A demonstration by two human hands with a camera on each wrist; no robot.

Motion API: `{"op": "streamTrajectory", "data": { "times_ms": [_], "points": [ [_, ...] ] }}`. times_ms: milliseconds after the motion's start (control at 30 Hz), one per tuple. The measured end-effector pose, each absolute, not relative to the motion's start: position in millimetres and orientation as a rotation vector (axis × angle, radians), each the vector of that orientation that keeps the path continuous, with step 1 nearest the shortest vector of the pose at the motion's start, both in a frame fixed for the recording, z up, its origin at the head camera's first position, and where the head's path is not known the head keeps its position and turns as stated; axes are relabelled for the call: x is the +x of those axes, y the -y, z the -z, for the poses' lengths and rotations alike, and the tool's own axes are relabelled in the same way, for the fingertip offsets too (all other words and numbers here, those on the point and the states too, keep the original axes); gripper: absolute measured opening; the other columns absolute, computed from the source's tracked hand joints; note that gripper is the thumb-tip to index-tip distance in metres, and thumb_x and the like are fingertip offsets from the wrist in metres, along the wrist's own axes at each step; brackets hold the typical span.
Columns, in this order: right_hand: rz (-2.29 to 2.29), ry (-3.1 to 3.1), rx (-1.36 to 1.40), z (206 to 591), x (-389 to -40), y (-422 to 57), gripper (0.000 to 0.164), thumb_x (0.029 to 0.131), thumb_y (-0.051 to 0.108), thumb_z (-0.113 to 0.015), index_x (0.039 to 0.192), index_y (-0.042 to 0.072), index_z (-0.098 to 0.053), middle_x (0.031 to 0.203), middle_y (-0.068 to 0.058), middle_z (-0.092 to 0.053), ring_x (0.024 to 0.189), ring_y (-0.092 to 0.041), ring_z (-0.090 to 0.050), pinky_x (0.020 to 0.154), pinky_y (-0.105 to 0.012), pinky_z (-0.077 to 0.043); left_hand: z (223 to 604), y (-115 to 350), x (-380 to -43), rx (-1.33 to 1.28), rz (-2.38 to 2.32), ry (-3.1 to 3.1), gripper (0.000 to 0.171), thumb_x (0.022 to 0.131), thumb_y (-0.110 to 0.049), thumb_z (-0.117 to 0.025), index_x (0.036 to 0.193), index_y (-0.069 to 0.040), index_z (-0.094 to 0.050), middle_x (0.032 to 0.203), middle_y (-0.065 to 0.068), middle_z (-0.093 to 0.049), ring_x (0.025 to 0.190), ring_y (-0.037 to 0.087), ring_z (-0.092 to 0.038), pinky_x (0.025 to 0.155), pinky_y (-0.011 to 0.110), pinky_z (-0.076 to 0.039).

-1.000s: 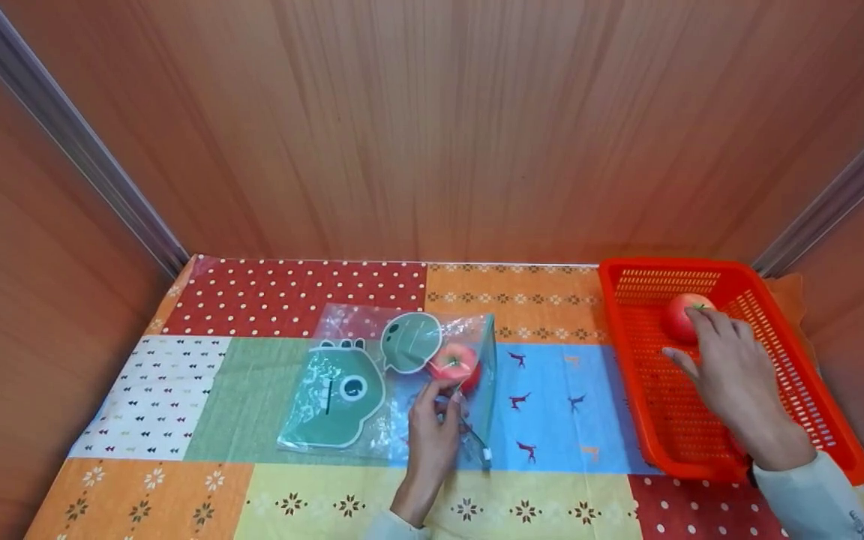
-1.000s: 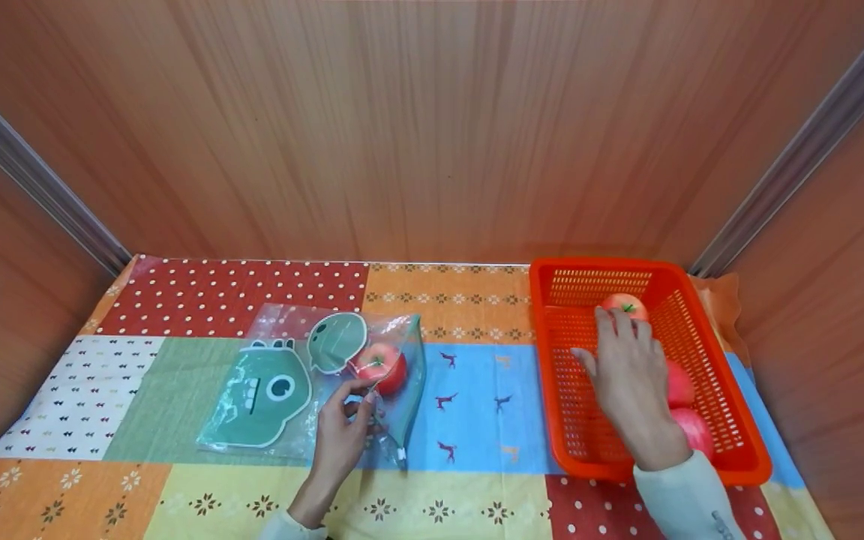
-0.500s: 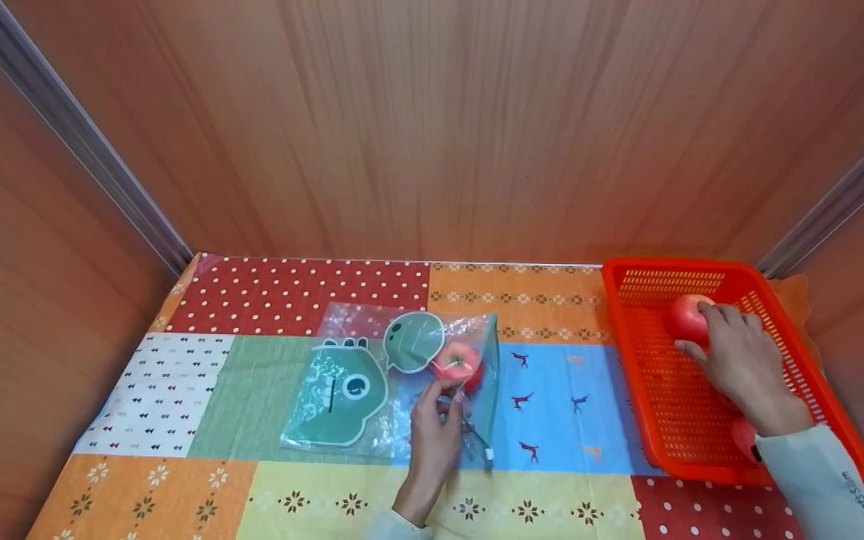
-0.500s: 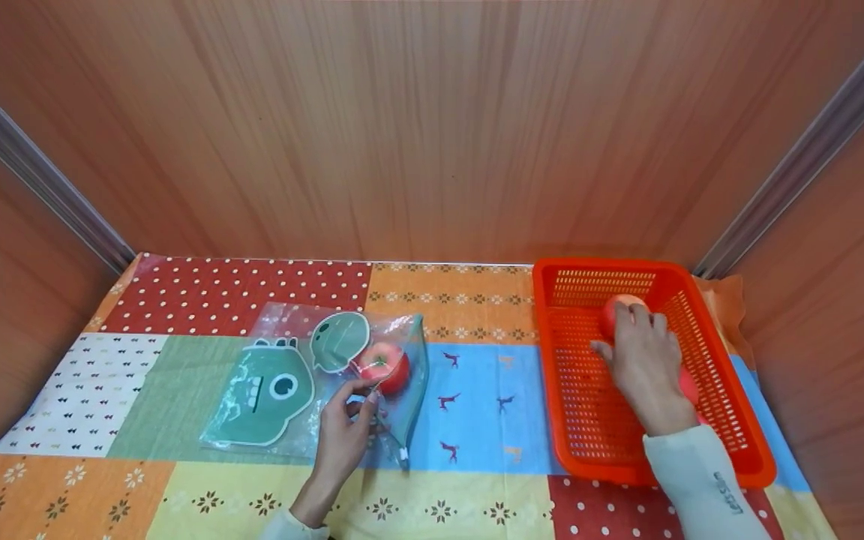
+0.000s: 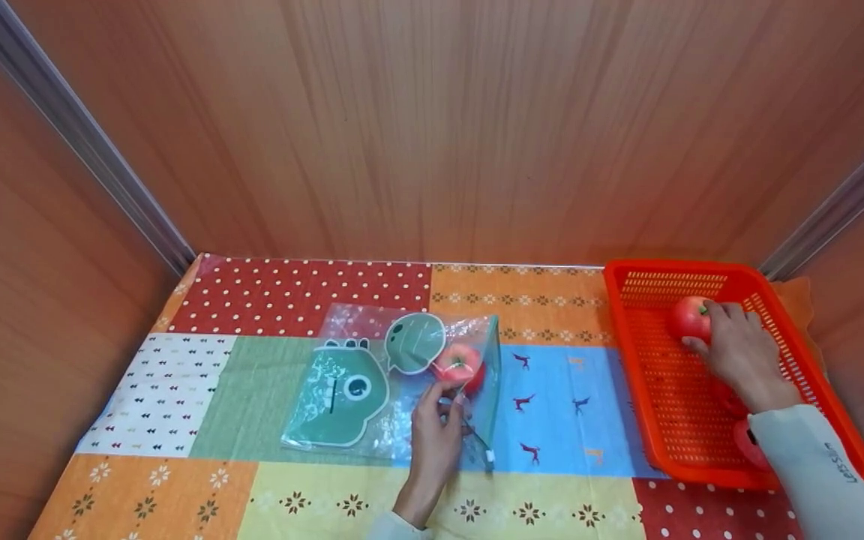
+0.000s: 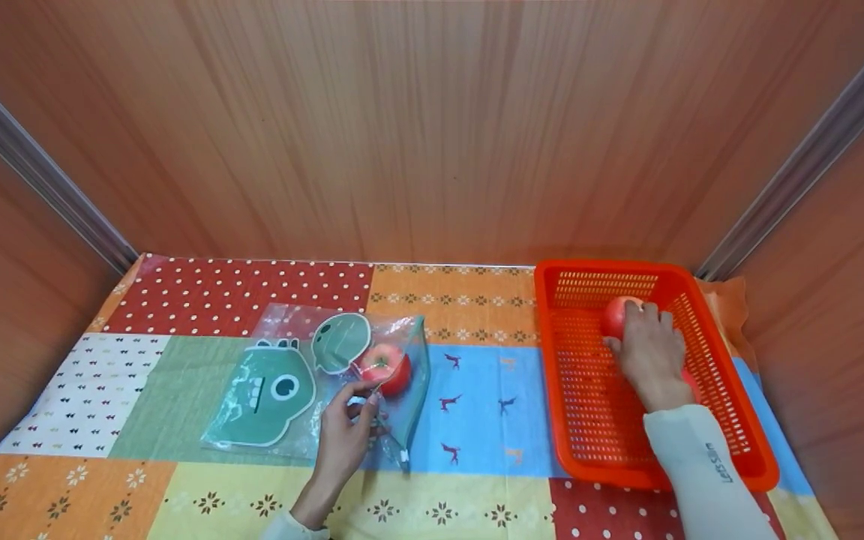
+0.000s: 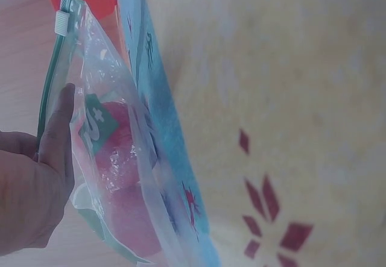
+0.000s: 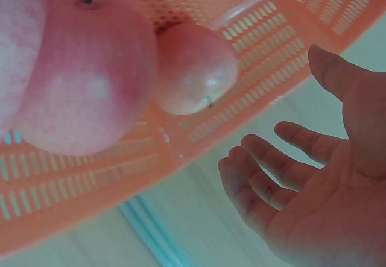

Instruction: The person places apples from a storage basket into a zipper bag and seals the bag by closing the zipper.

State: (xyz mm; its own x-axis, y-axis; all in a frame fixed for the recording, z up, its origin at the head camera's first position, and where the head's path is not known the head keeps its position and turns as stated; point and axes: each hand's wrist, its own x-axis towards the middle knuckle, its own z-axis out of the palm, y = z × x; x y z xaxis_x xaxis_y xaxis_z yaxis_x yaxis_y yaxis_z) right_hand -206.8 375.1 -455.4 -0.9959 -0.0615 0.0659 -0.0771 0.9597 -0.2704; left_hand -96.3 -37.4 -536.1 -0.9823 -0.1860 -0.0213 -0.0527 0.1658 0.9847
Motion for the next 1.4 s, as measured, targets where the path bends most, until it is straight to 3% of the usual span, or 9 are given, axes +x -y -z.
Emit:
{"op": "streamTrajectory", "data": {
  "times_ms": [433,867,1167,1400],
  "points": [
    [-0.465,3.131,0.069,472,-224,-390,0.089,0.089,0.024,-0.084,0.156,-0.008,-0.034,0.146,-0.040,-0.038,0.122,-0.061,-0.037,0.104,-0.083,-0.036,538,37,-95,0.211,1.967,2.309,0.026,0.104,-0.001,-0.063,0.129,-0.008,-0.066,0.111,0.008,-0.061,0.086,0.019,-0.063,0.072,0.027,-0.063],
    [-0.493,3.210,0.066,485,-233,-394,0.082,0.095,0.023,-0.078,0.156,-0.001,-0.029,0.143,-0.039,-0.037,0.118,-0.061,-0.036,0.103,-0.085,-0.035,540,39,-96,0.213,1.978,2.321,0.023,0.105,-0.002,-0.061,0.126,-0.007,-0.066,0.110,0.011,-0.061,0.086,0.019,-0.065,0.071,0.028,-0.063],
    [-0.467,3.213,0.015,493,-245,-394,0.088,0.093,0.019,-0.080,0.159,-0.002,-0.026,0.143,-0.041,-0.035,0.121,-0.063,-0.031,0.106,-0.085,-0.032,542,38,-98,0.199,1.965,2.315,0.024,0.104,-0.001,-0.062,0.126,-0.008,-0.066,0.110,0.008,-0.061,0.086,0.019,-0.064,0.070,0.026,-0.063],
    [-0.531,3.204,0.010,494,-251,-395,0.080,0.098,0.015,-0.073,0.160,-0.004,-0.025,0.143,-0.044,-0.035,0.125,-0.065,-0.029,0.108,-0.084,-0.030,541,37,-99,0.220,1.954,2.330,0.023,0.104,0.000,-0.062,0.124,-0.008,-0.067,0.110,0.008,-0.061,0.081,0.017,-0.063,0.068,0.026,-0.062]
  ]
}}
